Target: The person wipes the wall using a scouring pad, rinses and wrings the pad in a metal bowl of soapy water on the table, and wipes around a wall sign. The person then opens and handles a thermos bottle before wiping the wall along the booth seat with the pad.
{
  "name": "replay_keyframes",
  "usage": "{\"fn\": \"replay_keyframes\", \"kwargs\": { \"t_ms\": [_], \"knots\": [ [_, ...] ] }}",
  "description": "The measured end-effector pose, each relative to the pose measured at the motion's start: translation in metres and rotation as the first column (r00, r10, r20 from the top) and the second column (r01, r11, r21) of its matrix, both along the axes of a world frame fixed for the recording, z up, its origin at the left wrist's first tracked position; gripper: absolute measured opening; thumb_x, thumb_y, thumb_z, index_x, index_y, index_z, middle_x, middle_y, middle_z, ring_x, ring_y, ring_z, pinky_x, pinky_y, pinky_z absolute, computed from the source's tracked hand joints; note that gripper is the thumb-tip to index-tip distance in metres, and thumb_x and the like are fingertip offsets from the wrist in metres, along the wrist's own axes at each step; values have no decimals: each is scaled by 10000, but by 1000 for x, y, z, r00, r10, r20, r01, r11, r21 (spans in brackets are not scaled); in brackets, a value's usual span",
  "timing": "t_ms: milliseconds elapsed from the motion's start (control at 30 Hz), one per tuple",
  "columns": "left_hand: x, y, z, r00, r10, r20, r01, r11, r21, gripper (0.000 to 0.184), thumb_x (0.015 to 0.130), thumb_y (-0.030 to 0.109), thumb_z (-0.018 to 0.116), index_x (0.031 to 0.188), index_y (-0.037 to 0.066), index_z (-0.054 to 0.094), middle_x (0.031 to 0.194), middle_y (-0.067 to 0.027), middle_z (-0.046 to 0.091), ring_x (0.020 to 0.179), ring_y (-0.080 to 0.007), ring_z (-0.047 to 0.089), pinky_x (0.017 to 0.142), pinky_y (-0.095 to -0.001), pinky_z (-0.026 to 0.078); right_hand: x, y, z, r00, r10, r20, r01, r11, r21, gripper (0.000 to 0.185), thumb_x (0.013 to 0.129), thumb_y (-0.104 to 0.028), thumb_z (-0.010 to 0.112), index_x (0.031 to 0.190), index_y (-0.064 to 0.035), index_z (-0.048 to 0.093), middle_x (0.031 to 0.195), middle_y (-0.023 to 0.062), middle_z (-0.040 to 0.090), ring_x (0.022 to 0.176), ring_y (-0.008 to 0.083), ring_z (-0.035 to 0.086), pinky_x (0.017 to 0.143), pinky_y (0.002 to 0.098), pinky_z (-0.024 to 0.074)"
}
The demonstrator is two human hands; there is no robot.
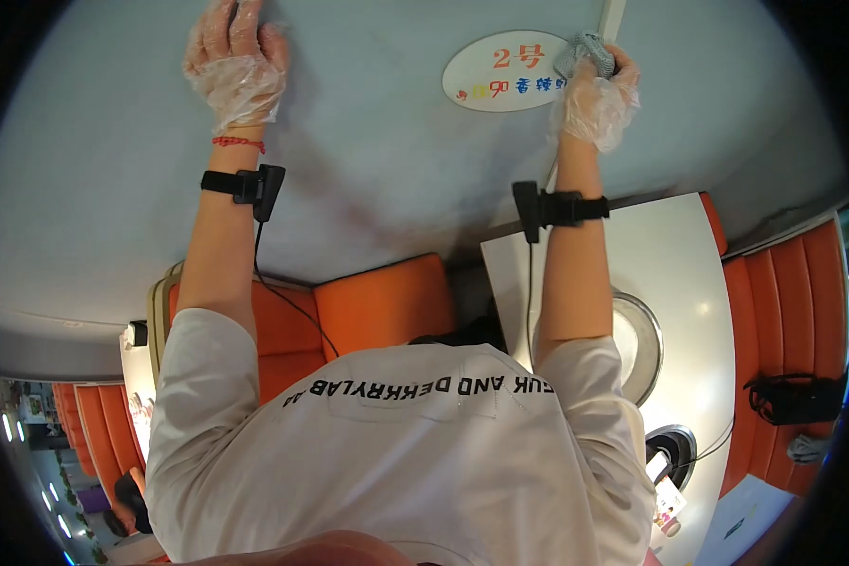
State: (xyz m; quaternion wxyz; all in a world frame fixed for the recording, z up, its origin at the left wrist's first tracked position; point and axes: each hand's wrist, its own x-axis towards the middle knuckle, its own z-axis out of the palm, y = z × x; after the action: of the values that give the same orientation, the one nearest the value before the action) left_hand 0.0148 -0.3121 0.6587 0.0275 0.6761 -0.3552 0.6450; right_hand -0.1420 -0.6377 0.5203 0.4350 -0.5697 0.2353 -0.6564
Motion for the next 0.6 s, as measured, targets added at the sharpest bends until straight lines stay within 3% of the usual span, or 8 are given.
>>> {"fn": "replay_keyframes", "kwargs": {
  "t_ms": [100,167,267,333,400,500,567,600],
  "knots": [
    [-1,-1,0,1000,17,0,-17,1000,1,481,878,199,616,1349,129,548,1414,-94,504,1305,-328,439,1089,-493,343,20,53,17,903,-249,-349,243,968,-61,301,809,-128,732,1095,-98,644,1040,119,633,998,278,616,886,389,503],
    [-1,0,2,1000,4,2,-4,1000,14,484,883,194,608,1357,128,539,1419,-96,501,1310,-327,438,1094,-493,338,37,90,6,941,-306,-147,236,902,-362,307,697,-1,667,988,-96,657,966,96,640,946,283,622,839,401,509],
    [-3,0,1,999,45,11,-45,999,15,487,890,182,598,1369,126,530,1423,-99,499,1315,-327,436,1100,-495,332,51,140,-19,965,-101,-241,-17,897,-443,334,641,51,604,916,-131,649,970,78,643,999,305,612,822,393,500],
    [2,-9,-5,807,-547,-222,481,828,-288,483,893,175,595,1369,126,529,1423,-99,499,1315,-327,437,1103,-496,328,39,158,-35,903,129,-409,-293,882,-368,340,654,56,593,926,-141,643,993,67,642,1041,311,603,851,402,493],
    [8,-19,-9,587,-785,-199,648,603,-465,485,894,169,593,1372,128,526,1422,-98,498,1315,-327,435,1105,-498,325,22,165,-40,737,390,-551,-550,821,-154,336,676,45,594,951,-143,640,1004,61,644,1070,318,594,882,410,485],
    [9,-21,-9,825,-553,-113,500,809,-310,497,893,165,592,1382,131,517,1421,-97,496,1318,-326,429,1109,-500,321,-7,143,-24,875,83,-476,-232,936,-265,290,745,-2,615,993,-150,644,1032,79,648,1055,334,607,907,418,482],
    [0,0,0,1000,16,15,-16,1000,8,507,891,165,592,1390,130,509,1422,-96,493,1320,-326,426,1111,-501,318,-10,98,-12,906,7,-424,-34,998,-58,247,794,-62,653,1024,-152,651,1035,90,649,1030,334,625,899,407,488],
    [0,-3,-3,954,-273,-121,258,958,-126,511,890,166,592,1393,131,506,1424,-96,491,1321,-326,424,1112,-501,317,-14,74,-3,931,-10,-366,7,1000,-9,256,796,-72,670,1039,-151,651,1040,94,647,1018,331,630,900,404,490]
  ]
}}
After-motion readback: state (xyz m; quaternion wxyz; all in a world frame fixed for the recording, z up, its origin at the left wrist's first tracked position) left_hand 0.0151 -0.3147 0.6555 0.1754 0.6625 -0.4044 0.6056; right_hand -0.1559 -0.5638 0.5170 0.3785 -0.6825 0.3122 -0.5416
